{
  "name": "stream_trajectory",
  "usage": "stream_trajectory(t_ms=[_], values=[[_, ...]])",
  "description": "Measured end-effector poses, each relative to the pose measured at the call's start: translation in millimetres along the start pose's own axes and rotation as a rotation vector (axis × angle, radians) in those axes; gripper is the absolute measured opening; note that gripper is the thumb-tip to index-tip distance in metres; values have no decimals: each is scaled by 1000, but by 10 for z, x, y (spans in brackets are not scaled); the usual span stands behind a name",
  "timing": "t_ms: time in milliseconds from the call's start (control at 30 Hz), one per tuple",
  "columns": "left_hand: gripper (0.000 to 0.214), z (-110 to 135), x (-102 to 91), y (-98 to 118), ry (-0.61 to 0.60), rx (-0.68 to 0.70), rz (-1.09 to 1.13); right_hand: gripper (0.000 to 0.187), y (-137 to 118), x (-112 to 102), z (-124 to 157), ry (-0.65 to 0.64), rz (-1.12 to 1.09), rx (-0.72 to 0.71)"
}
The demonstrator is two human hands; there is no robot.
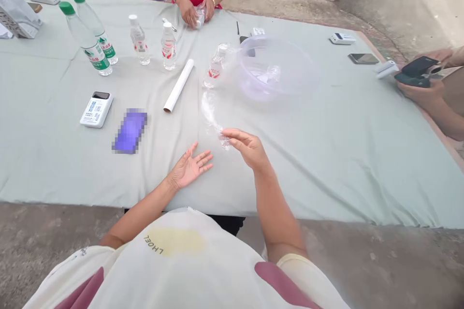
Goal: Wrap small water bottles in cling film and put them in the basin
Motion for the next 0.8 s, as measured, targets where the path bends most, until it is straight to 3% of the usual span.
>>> stream_trajectory(t_ms=[67, 167, 233, 333, 400, 467, 567, 667, 800], values=[[92, 39, 67, 164, 15, 98, -95, 30, 276, 178, 315, 18, -96, 98], [65, 60, 61, 338, 96, 172, -350, 33, 591, 298, 638, 115, -278, 213], [48, 86, 28, 423, 152, 231, -480, 35, 749, 316, 763, 201, -405, 285], [48, 174, 66, 451, 141, 294, -585, 47, 911, 347, 838, 309, -514, 399], [54, 253, 142, 399, 98, 290, -691, 59, 933, 466, 825, 266, -545, 462], [58, 341, 216, 340, 71, 283, -851, 70, 879, 662, 791, 135, -590, 497], [60, 472, 256, 351, 103, 339, -1080, 60, 727, 868, 743, 20, -635, 466], [61, 588, 152, 459, 185, 373, -1146, 41, 660, 830, 698, 113, -669, 429], [58, 734, -204, 622, 327, 276, -943, 40, 782, 543, 653, 316, -657, 464]])
Point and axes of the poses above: each hand's wrist, its own z-axis away from the middle knuckle, its own x-axis out of the palm, y = z × x, the point moved 7 cm from there along -z, towards the middle knuckle, and after that the axes turned 7 degrees about y, right-handed, at the moved point
